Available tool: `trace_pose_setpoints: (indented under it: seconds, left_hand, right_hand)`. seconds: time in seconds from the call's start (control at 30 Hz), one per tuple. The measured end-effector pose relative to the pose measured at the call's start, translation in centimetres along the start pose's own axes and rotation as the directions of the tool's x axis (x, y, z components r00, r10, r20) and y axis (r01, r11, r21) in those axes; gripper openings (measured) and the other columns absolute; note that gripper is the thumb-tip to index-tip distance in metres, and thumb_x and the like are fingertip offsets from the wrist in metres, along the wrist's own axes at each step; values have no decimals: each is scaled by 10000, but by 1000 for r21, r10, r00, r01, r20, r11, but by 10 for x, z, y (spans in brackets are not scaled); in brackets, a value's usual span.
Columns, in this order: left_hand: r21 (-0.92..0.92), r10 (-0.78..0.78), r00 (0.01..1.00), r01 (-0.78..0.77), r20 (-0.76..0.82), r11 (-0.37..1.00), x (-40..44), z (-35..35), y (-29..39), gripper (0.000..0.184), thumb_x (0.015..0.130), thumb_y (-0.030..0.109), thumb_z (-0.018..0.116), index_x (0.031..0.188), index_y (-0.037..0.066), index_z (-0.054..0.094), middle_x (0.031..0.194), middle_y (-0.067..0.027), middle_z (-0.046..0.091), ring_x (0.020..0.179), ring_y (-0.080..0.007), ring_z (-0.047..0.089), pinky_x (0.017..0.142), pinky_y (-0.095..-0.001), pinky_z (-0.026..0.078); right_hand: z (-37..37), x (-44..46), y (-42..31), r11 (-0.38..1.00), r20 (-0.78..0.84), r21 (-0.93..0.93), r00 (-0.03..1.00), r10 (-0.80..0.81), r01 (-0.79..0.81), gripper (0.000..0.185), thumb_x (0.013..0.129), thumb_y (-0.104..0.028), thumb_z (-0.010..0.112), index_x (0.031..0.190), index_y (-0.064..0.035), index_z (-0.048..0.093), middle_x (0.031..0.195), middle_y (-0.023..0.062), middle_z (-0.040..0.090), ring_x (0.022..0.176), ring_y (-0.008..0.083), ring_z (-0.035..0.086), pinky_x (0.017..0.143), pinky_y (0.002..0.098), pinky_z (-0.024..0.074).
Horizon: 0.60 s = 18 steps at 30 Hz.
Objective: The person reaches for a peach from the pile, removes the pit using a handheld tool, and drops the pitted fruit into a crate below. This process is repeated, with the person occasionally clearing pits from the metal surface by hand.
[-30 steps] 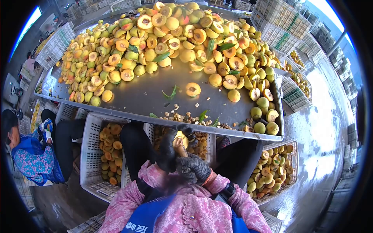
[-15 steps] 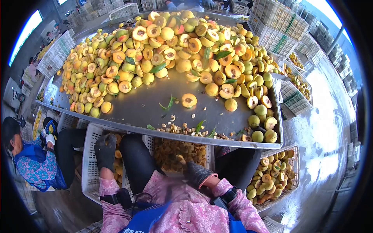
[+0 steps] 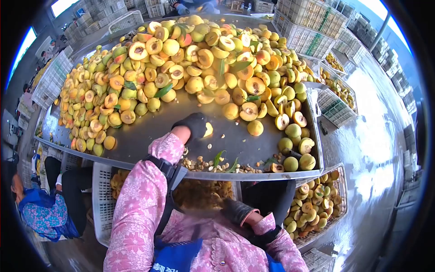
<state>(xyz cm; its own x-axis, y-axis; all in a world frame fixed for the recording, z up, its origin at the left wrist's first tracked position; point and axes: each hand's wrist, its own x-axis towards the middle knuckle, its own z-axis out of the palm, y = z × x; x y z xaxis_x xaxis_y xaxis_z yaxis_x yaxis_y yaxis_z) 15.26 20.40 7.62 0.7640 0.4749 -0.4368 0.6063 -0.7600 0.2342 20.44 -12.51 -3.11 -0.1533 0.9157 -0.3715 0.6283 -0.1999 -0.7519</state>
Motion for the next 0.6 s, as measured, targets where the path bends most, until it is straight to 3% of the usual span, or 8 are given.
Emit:
trace_pose_setpoints:
  seconds: [0.07,0.13,0.2,0.27,0.3,0.4,0.53,0.6]
  left_hand:
    - [-188,13,979,-52,-206,981,-20,9,-2,374,737,137,584,1086,6,553,1054,-185,586,957,-327,588,803,-396,476]
    - [-491,-50,941,-130,-336,861,-46,25,-12,363,738,143,579,1069,-5,556,1008,-208,597,935,-329,600,788,-406,489]
    - [-817,-152,922,-229,-357,529,-70,43,-17,395,747,136,563,1113,-11,530,1028,-200,593,950,-322,600,810,-408,495]
    - [-947,-93,946,-316,-310,-51,-113,35,4,420,758,119,559,1151,-13,498,1065,-188,574,998,-327,578,871,-439,476]
    - [-886,-54,950,-306,-307,-348,-133,30,14,433,763,111,557,1171,-13,482,1083,-182,564,1022,-330,566,901,-454,467]
    - [-700,-46,961,-230,-271,-676,-168,40,32,414,778,81,539,1175,-13,470,1134,-221,527,1068,-369,530,973,-517,406]
    - [-382,-88,986,-137,-142,-914,-181,75,37,382,796,33,490,1173,-27,467,1246,-261,448,1185,-399,427,1030,-525,330]
    - [-375,-109,977,-173,-185,-911,-182,93,39,416,803,31,435,1212,-45,438,1290,-253,417,1229,-386,387,1061,-486,295]
  right_hand:
    - [-14,-8,-7,895,-29,-274,928,-372,351,233,836,-194,530,989,-21,564,796,166,555,744,325,576,664,406,467]
    - [-29,-13,-23,869,-80,-230,881,-467,439,213,846,-189,542,980,-24,561,772,126,555,736,281,582,650,385,468]
    - [-36,-17,-39,945,-180,159,950,-255,284,189,857,-192,557,951,-28,557,737,80,550,728,226,586,623,352,469]
    - [-23,-8,-21,831,-144,523,981,-131,188,210,845,-186,603,981,-37,545,715,26,543,665,111,546,534,254,442]
    - [-35,-8,-34,782,-30,623,999,-17,32,229,844,-185,605,1011,-41,543,724,21,547,651,92,532,519,235,433]
    - [-38,-11,-49,667,119,738,993,21,-103,275,842,-189,607,1072,-60,530,739,1,542,562,72,501,461,218,412]
    - [-46,-18,-73,733,155,678,985,-76,-50,278,852,-168,586,1095,-54,514,809,13,547,626,108,510,537,243,422]
    - [-55,-23,-91,706,223,679,973,66,-203,290,866,-122,556,1144,-53,513,923,33,550,827,140,530,676,255,452]
